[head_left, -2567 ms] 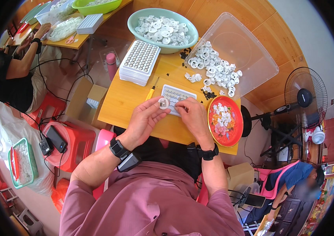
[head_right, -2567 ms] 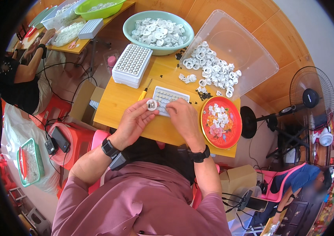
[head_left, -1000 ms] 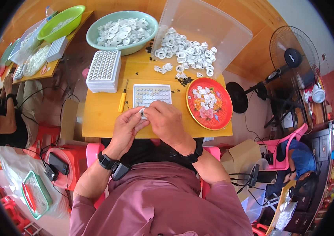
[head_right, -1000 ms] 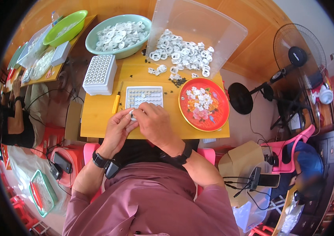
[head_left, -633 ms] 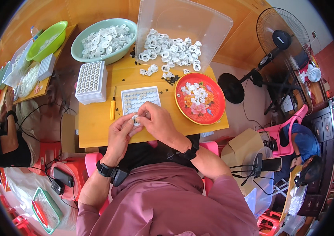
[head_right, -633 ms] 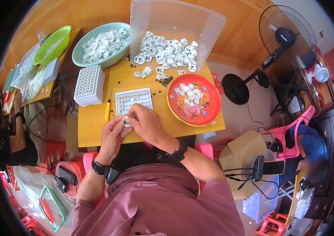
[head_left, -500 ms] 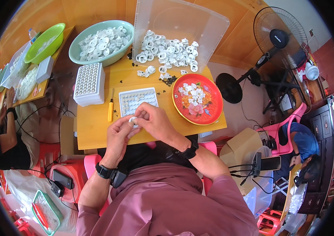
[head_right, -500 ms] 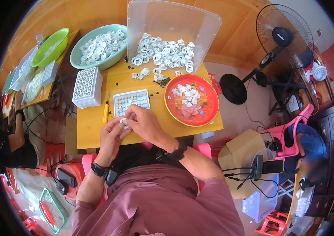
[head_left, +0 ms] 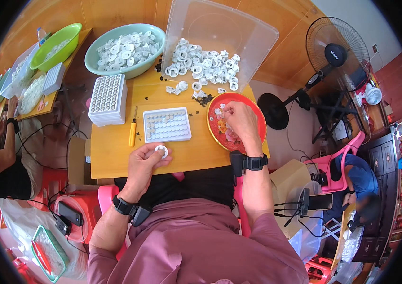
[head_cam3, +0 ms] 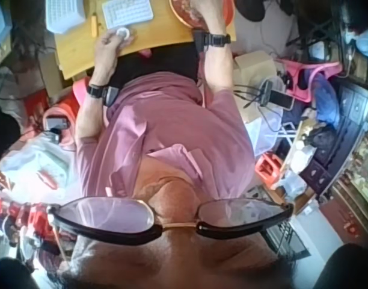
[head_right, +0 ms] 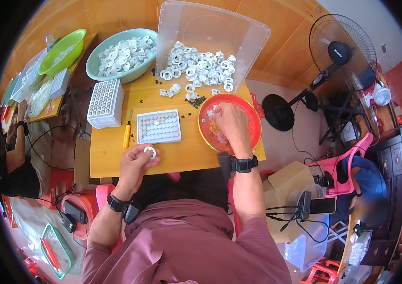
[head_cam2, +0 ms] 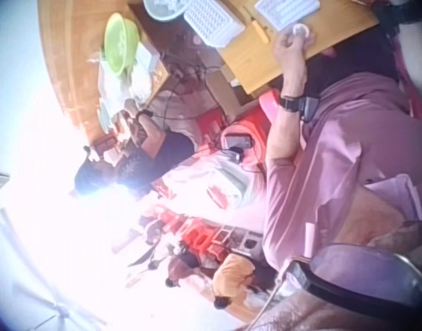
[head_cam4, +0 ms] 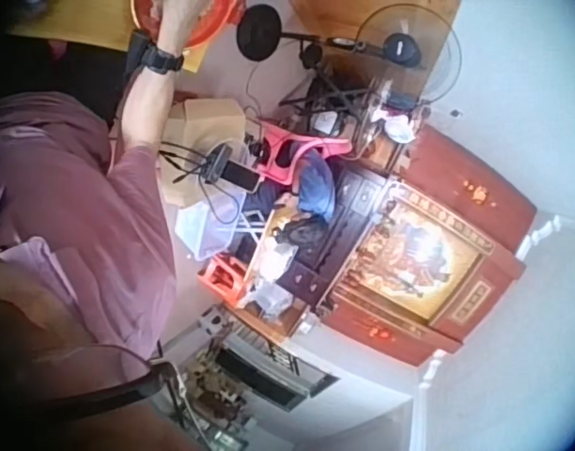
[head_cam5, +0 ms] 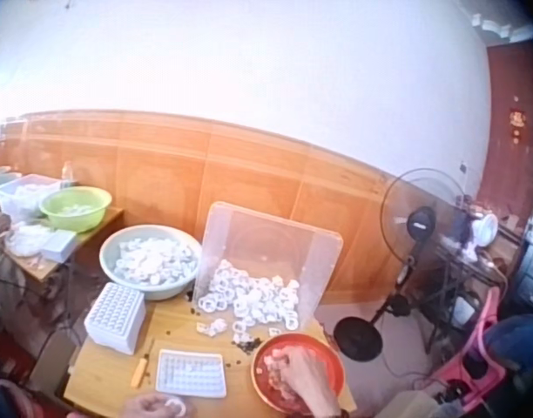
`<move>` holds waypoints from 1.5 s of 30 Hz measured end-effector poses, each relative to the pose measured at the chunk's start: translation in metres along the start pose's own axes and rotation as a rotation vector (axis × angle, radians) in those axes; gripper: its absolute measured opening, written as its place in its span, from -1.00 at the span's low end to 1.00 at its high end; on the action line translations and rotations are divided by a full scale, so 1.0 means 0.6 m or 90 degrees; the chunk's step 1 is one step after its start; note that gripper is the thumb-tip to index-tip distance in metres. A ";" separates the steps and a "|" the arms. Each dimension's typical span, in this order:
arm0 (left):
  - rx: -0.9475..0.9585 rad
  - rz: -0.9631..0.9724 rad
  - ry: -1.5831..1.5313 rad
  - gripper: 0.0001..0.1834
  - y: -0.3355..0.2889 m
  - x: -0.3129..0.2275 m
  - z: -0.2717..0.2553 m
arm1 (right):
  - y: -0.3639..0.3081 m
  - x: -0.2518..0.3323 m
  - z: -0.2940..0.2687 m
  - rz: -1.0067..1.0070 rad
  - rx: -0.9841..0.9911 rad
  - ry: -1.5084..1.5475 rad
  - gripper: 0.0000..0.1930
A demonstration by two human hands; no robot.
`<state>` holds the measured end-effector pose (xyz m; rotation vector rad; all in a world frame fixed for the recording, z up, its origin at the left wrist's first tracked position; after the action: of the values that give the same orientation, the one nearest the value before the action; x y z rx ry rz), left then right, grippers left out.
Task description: Assembling small plastic components by inserting one part into another.
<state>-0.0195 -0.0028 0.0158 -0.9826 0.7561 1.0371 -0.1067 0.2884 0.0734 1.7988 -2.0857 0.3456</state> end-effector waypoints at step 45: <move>0.075 -0.015 -0.375 -0.63 0.006 0.001 -0.015 | -0.104 0.164 0.103 -0.308 0.191 0.443 -0.85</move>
<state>-0.0232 -0.0105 0.0107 -0.5369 0.3115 1.1689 -0.0642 0.1647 0.0565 1.8975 -1.1348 1.0093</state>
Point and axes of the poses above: each hand's wrist, its own y-axis towards the middle knuckle, its own z-axis out of the palm, x = y × z, the point moved 2 cm from there along y, towards the middle knuckle, and after that the axes turned 1 degree about z, right-handed, at the moved point
